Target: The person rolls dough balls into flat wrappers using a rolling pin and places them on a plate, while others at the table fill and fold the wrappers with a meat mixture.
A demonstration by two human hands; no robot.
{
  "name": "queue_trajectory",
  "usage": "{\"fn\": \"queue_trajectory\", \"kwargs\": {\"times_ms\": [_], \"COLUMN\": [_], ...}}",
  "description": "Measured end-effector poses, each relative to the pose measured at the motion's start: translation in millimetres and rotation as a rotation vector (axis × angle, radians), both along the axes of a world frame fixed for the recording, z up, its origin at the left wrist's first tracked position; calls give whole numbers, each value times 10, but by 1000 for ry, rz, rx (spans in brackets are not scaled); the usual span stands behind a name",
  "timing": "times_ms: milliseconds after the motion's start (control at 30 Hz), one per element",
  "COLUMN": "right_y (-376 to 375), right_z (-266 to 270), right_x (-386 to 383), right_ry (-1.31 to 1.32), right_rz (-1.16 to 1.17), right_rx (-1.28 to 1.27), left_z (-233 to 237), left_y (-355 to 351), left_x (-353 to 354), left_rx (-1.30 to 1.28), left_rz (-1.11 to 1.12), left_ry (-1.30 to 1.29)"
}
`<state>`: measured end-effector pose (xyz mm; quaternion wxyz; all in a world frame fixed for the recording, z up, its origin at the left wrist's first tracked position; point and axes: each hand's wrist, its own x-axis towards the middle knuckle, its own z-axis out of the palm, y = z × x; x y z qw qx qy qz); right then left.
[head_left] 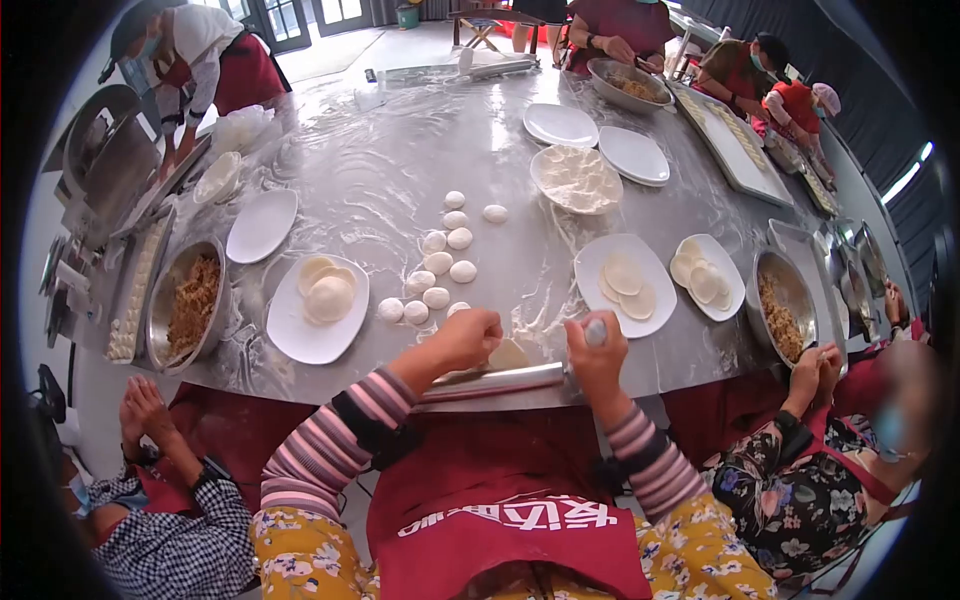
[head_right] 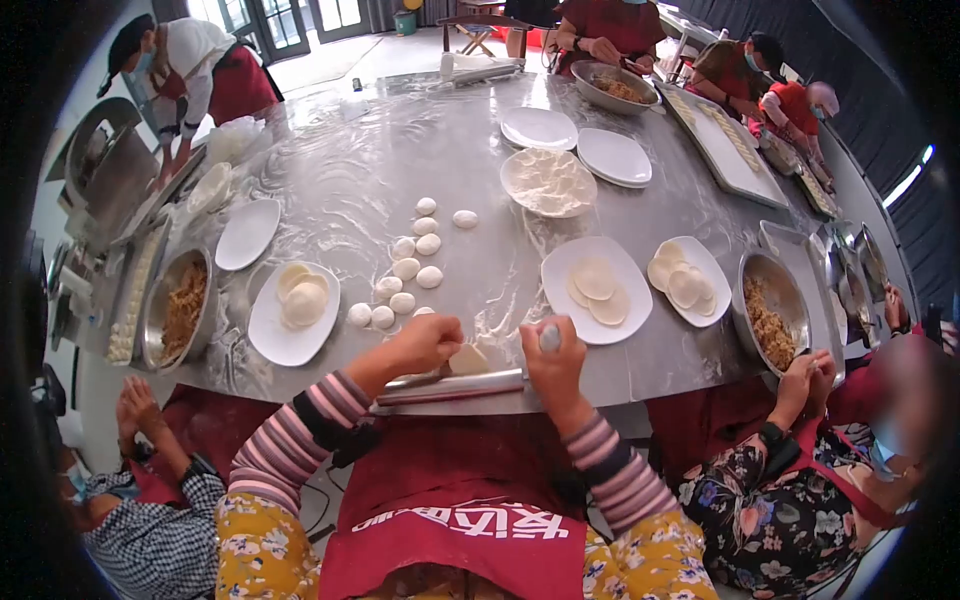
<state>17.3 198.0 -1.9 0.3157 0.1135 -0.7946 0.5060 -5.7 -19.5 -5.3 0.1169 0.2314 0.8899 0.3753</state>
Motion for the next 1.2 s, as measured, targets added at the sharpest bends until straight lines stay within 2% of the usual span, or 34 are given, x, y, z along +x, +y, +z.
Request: {"fn": "queue_trajectory", "kwargs": {"times_ms": [33, 67, 133, 200, 233, 300, 400, 433, 467, 533, 633, 700, 767, 800, 833, 933, 967, 1033, 1133, 1200], "right_y": [51, 22, -135, -243, -282, -270, 18, 44, 49, 42, -126, -226, -225, -172, -106, 70, 56, -24, -229, -207], "right_z": [-78, -54, 72, 87, 92, 91, -1, 30, 22, -3, 22, 88, 118, 185, 189, 3, -19, -31, 72, 104], "right_x": [54, 10, -210, -459, -503, -474, -37, 146, 179, 237, -218, -411, -401, -264, -128, 307, 236, -49, -424, -358], "right_ry": [-82, -87, 7, 77, 31, 26, 172, 94, 92, 6, 15, -26, -63, 22, 107, -132, -141, 136, -62, -16], "right_rz": [64, 58, -84, -35, -19, 1, -121, -95, -91, -55, -76, -10, 15, -34, -81, -25, -28, -111, -15, -29], "right_rx": [-103, -104, 55, 51, 25, 17, 364, 252, 254, 3, 43, -6, -19, 103, 225, -60, -62, 139, 5, 26], "left_z": [-26, -42, 64, 88, 66, 85, 118, 133, 131, 110, 141, 144, 136, 186, 238, 132, 189, 164, 197, 205], "left_y": [-27, -29, 39, 133, 156, 123, 59, 54, 47, 38, 125, 196, 222, 225, 197, 105, 108, 146, 252, 257], "left_x": [-2, 4, -25, -96, -107, -97, -8, 22, 37, 32, -23, -75, -80, -65, -19, 49, 103, 105, 11, -58], "left_rx": [35, 64, 3, -114, -76, -78, -104, -37, 28, 24, -24, -207, -134, -54, -131, -32, -2, -56, -108, -98], "left_rz": [20, 31, -16, 45, 78, 7, -97, -2, 90, 19, -12, -3, -15, -19, -37, 42, 18, 1, 64, 85], "left_ry": [-57, -116, -160, -17, -23, -26, 32, -55, -143, -158, -152, -6, -74, -145, -96, -126, -159, -131, -45, -120]}}
